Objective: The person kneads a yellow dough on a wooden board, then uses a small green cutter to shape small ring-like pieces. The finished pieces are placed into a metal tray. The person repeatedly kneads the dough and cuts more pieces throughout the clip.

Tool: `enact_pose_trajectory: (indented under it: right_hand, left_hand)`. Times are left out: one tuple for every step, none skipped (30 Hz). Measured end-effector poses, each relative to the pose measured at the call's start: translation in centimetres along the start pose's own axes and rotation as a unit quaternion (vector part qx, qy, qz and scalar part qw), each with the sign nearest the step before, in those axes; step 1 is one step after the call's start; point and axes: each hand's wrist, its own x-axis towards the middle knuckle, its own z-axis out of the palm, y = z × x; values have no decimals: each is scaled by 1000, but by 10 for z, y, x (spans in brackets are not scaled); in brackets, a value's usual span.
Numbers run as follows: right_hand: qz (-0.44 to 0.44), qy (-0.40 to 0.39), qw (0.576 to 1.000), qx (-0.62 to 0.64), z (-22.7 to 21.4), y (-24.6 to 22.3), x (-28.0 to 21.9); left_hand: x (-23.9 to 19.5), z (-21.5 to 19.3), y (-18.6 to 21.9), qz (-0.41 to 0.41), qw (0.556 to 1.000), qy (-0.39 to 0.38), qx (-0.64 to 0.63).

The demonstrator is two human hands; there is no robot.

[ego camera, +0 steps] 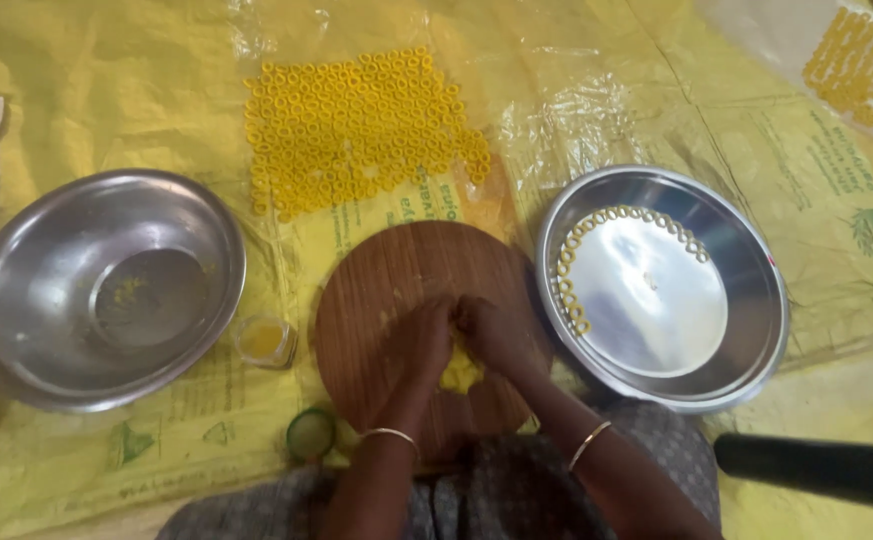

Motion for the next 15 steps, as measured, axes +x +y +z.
enact_pose_trajectory:
  right_hand:
    - [-41,15,999,-14,0,-1,9]
    - [-30,7,999,-29,3,-3,19]
    - [-19,-1,999,-43,6,-3,29]
    - [-5,-13,998,-56,10,-3,34]
    - [-7,-14,997,-76,16,-4,37]
    - [-10,-8,995,-99,16,-3,44]
    - [-13,-2,992,-122,15,-2,49]
    - [-10,-9,993,-115,16,-1,47]
    - [-7,-16,994,-108,16,0,42]
    - [-7,-18,994,-105,14,1,41]
    - [-49,-9,997,-53,11,1,37]
    - [-90,1,996,-1,6,3,31]
    - [-130,11,990,50,-1,7,25]
    - [-117,-27,991,53,-8,11,15]
    - [-104,-65,991,55,-14,15,6]
  left_hand:
    - [7,5,2,42,997,63,0]
    - [13,7,0,24,998,41,39]
    - [16,9,0,6,997,20,79]
    - [15,12,0,-15,993,-6,118]
    - [11,13,0,-9,993,11,119]
    - [14,14,3,3,992,31,119]
    - [18,14,4,16,992,51,119]
    - [13,13,5,-7,994,17,111]
    - [8,11,5,-29,994,-16,102]
    - [8,7,5,-47,994,-44,91]
    - [5,2,4,-48,994,-55,77]
    - [3,-4,2,-47,995,-68,64]
    - [3,-10,0,-46,994,-81,50]
    - [-1,-16,-3,-47,992,-113,24]
    - [-4,-23,-7,-49,988,-144,-2]
